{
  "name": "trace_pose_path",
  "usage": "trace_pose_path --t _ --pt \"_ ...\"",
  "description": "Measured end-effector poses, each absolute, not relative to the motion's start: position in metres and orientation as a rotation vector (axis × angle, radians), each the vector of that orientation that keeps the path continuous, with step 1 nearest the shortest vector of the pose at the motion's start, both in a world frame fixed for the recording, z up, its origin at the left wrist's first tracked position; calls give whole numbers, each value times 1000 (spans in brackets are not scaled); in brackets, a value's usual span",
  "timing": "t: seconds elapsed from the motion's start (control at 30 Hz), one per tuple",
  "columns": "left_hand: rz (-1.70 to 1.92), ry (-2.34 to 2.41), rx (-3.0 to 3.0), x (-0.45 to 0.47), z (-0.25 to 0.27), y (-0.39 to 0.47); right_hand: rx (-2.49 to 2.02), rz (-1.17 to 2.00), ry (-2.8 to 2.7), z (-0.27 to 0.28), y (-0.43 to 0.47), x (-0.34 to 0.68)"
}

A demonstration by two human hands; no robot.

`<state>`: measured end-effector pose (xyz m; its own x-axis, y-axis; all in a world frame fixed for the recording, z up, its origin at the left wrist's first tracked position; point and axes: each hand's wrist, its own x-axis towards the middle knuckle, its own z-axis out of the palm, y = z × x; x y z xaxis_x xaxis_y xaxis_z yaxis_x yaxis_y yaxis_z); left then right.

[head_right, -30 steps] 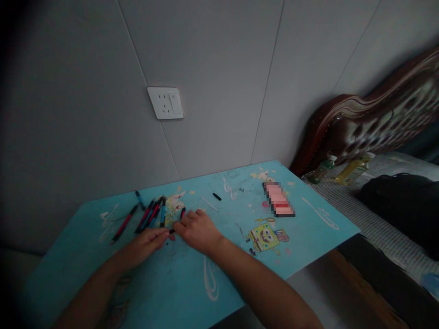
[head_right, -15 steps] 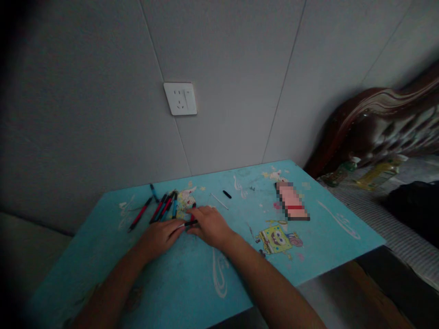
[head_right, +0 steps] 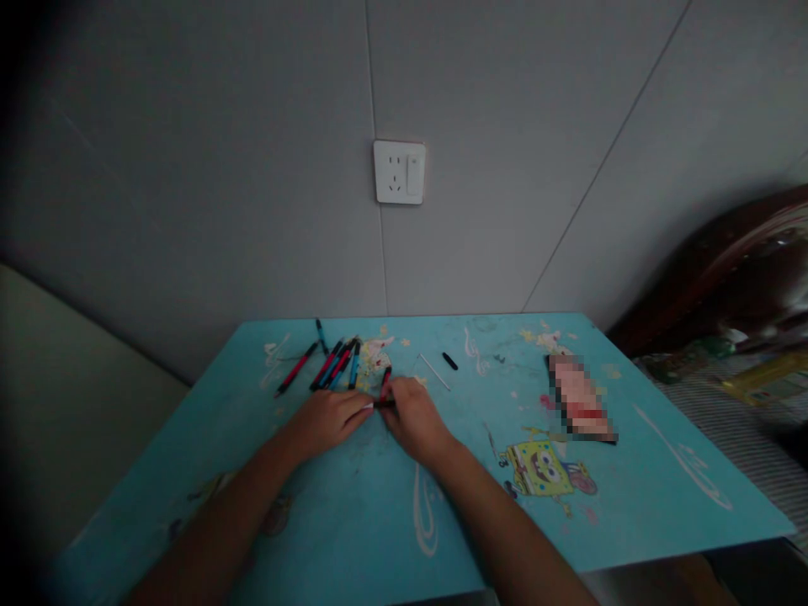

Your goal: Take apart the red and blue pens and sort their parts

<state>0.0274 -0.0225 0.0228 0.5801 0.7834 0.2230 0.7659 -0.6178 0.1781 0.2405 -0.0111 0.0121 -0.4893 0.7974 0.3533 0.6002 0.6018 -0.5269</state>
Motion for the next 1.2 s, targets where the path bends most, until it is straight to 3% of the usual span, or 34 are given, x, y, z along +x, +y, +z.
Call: trace_pose_path --t 1.2 --pt "179 1535 2758 18 24 -17 -1100 548 -2229 19 10 271"
